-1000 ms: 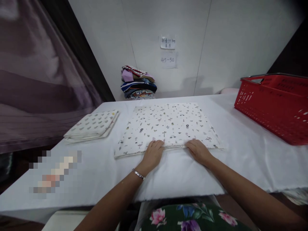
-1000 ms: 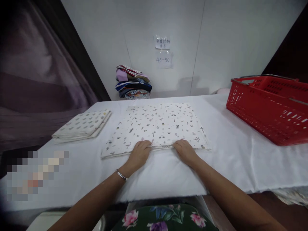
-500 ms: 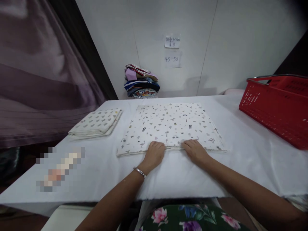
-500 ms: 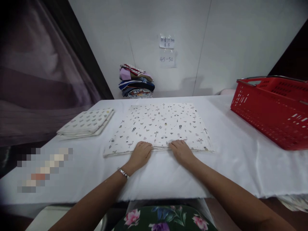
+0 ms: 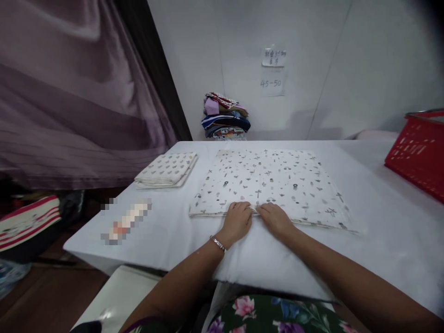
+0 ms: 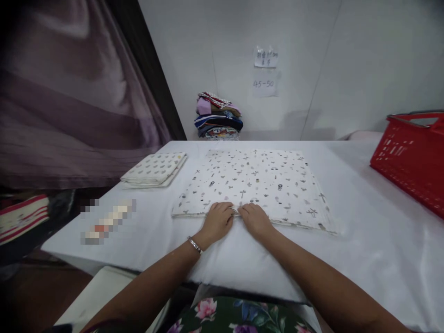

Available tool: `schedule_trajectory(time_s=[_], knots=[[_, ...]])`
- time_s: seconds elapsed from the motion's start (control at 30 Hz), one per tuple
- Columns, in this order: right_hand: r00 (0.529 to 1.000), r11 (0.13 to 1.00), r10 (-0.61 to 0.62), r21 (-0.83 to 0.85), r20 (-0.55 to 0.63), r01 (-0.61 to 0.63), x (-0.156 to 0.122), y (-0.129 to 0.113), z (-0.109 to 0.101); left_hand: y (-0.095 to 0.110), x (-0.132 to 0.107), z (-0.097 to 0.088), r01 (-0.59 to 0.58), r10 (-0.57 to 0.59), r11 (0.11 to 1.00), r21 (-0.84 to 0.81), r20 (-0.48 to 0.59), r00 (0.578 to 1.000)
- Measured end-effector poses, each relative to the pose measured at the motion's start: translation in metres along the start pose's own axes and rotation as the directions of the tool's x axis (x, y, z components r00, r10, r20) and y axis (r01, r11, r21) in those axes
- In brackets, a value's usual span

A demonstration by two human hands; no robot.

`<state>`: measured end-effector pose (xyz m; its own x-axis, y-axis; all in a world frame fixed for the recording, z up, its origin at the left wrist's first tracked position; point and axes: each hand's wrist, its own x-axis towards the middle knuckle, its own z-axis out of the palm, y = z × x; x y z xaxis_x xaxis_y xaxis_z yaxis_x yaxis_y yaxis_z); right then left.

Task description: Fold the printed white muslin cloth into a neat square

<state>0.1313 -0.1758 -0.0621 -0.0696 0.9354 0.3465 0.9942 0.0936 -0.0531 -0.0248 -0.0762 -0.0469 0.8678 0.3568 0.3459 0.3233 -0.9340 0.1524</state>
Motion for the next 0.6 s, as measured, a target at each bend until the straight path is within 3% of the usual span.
schedule_trajectory(time_s=[0.37,0.6], knots=[[1.0,1.0,0.015,-0.009,-0.008,-0.015,0.0,0.002,0.001,-0.026,-0.018,-0.016,0.158,-0.161,0.968,0.196,-0.002,0.987],[1.0,1.0,0.006,-0.013,-0.002,-0.006,-0.001,0.002,0.001,-0.046,-0.034,-0.029,0.13,-0.125,0.961,0.246,-0.036,0.991]])
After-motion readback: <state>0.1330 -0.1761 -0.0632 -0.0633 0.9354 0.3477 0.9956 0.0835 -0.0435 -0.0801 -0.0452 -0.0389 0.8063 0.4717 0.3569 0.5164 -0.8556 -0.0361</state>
